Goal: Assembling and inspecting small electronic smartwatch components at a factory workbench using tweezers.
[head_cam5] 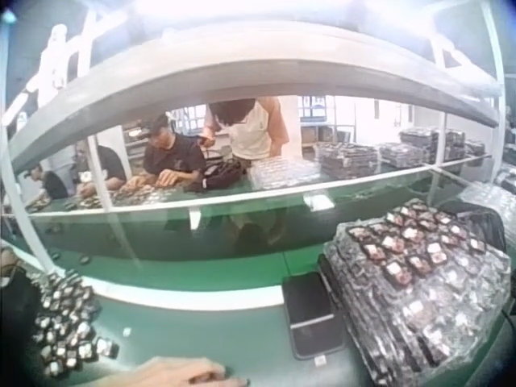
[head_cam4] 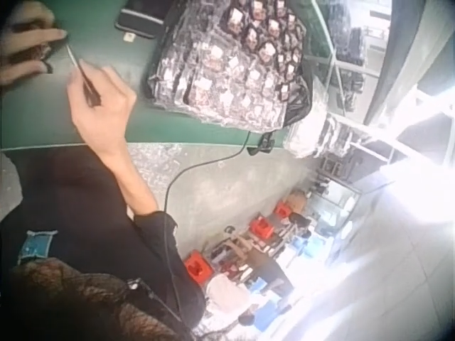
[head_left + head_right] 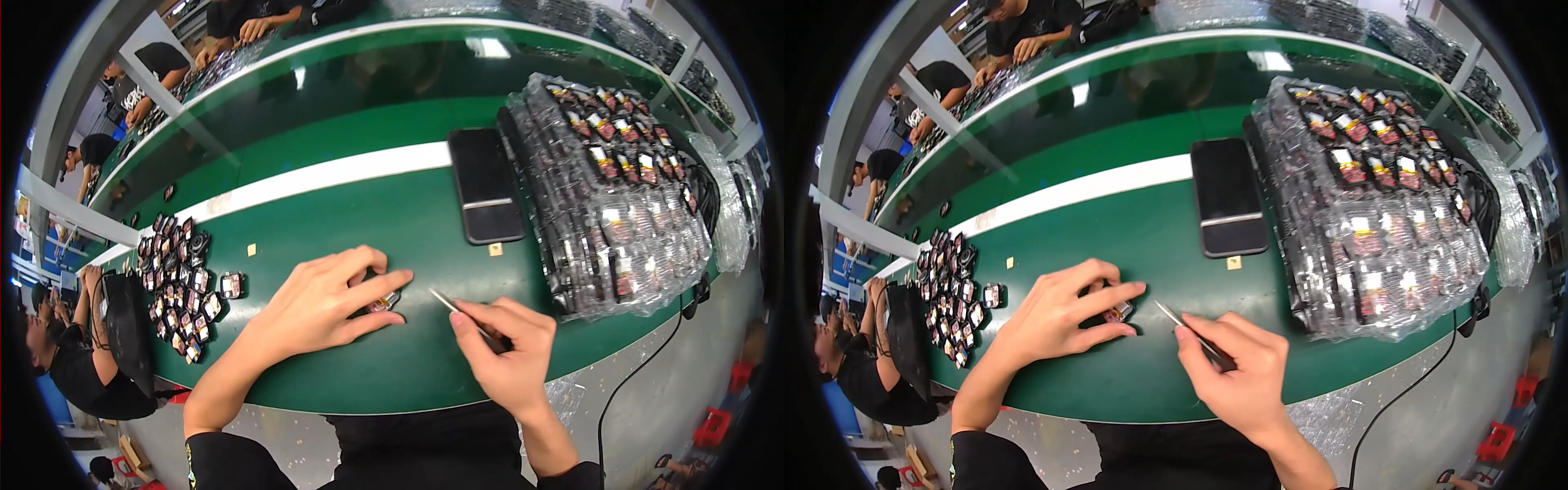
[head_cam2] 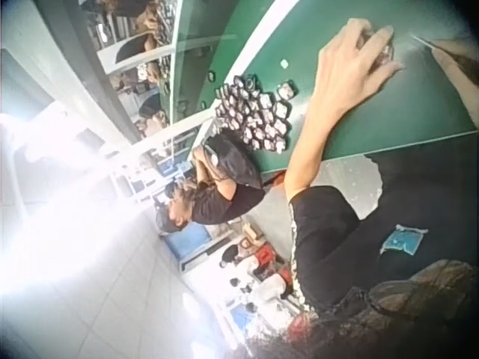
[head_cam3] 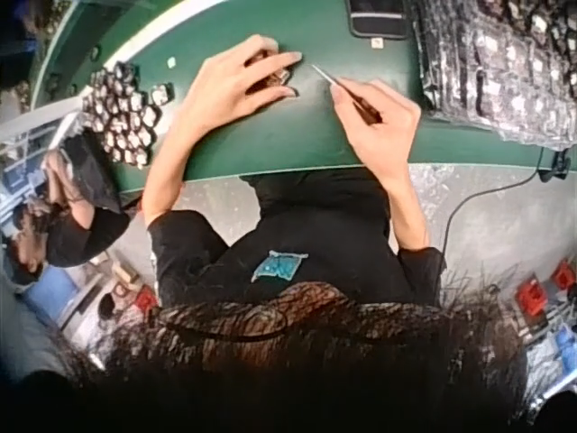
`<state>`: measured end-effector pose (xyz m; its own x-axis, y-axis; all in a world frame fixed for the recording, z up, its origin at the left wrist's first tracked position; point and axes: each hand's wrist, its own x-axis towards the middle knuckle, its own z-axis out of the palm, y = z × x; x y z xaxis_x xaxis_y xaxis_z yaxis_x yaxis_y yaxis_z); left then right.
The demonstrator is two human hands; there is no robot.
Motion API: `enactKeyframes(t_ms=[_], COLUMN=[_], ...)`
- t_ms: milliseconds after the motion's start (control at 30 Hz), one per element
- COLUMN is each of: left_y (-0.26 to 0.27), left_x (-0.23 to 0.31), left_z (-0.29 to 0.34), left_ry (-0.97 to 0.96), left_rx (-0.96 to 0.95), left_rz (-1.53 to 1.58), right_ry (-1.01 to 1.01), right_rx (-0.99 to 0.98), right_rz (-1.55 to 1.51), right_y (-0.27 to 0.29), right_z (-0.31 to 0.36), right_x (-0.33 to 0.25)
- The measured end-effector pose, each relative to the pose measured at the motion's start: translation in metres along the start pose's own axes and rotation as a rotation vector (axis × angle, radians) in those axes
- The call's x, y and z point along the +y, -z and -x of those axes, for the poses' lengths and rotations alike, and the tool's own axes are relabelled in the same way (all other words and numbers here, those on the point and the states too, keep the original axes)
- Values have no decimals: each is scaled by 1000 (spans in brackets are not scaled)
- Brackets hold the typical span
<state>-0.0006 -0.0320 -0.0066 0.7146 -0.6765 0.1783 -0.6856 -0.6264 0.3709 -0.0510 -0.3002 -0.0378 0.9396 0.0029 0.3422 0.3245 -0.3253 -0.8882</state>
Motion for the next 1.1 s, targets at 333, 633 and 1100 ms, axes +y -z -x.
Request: enactKeyframes(t_ms=[333, 633, 1100], left_y=[2, 0, -10], left_x=[-27, -13, -14], left_z=[14, 17, 15], left_ry=[41, 60, -16], left_rx=[-18, -21, -24], left_rz=[174, 363, 279], right_ry=[11, -117, 131], right_rx=[-50, -228, -325], right_rz=[61, -118, 70], right_y=[-2, 8, -9], right_z=[1, -6, -12], right_x=[5, 5, 7])
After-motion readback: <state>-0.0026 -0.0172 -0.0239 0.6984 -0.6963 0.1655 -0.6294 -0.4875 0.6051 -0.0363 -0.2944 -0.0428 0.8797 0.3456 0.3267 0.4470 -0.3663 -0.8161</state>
